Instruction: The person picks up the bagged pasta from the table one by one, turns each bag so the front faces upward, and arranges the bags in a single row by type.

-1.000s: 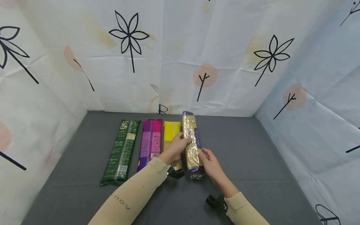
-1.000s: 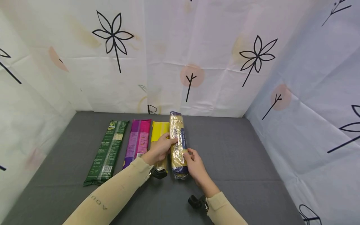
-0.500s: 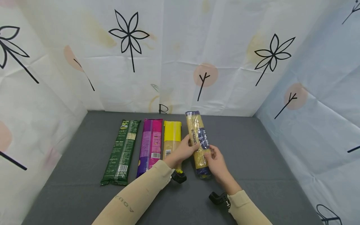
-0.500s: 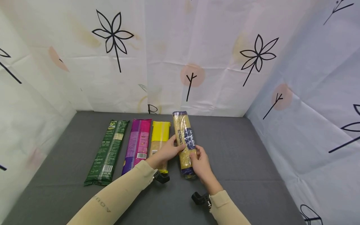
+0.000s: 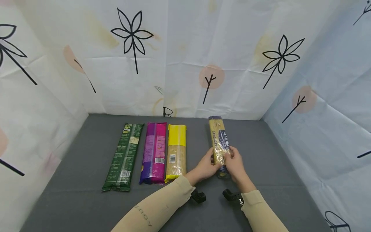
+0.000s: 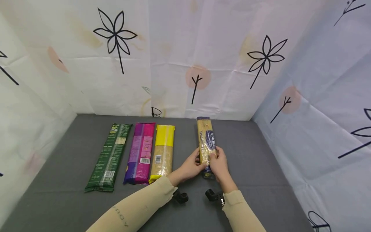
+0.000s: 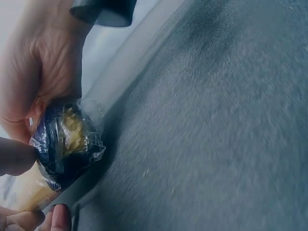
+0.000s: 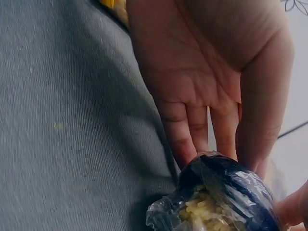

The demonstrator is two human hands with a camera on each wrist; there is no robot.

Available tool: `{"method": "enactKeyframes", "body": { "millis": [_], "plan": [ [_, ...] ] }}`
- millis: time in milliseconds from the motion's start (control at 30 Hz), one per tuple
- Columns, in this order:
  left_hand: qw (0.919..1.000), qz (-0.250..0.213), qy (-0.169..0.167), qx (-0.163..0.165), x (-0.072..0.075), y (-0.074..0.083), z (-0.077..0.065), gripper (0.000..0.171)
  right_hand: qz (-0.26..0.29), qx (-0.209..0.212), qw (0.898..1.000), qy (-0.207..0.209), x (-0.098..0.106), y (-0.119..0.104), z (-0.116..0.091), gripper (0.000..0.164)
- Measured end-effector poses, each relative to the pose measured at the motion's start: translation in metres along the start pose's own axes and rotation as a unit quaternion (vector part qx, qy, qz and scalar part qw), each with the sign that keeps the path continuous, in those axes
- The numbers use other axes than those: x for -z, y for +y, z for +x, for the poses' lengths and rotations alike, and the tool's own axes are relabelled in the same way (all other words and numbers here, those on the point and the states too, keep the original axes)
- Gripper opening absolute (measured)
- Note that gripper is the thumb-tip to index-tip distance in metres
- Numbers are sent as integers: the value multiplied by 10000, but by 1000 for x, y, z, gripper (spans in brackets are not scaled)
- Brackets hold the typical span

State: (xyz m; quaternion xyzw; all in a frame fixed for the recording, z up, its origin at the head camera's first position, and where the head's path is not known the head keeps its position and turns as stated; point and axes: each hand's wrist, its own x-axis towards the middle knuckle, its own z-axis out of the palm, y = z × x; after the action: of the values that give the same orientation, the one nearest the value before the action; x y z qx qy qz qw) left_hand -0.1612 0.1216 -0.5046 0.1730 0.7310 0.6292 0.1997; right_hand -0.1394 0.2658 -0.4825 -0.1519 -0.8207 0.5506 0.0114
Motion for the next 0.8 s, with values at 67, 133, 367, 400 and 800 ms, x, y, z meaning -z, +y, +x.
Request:
{"method": "enactKeyframes", "body": {
  "millis": [67, 133, 367, 400, 800],
  "plan": [
    [10000, -35, -21, 37, -3, 0, 1, 73, -78, -98, 9999, 62, 2, 2, 3, 47],
    [9998, -186, -63, 74, -5, 0, 2, 72, -158, -193, 9996, 103, 3, 3, 4, 46],
    [9990, -371, -113, 229, -7, -2, 7, 76, -8, -261, 9996, 63, 1, 1, 16, 47],
    [9992, -302, -126, 238, -8, -3, 8, 77, -24, -260, 9996, 56, 2, 1, 17, 47],
    [9925, 1221, -14, 81, -12, -6, 6, 74, -1410, 215, 9895, 218, 8, 4, 23, 52]
  ]
}}
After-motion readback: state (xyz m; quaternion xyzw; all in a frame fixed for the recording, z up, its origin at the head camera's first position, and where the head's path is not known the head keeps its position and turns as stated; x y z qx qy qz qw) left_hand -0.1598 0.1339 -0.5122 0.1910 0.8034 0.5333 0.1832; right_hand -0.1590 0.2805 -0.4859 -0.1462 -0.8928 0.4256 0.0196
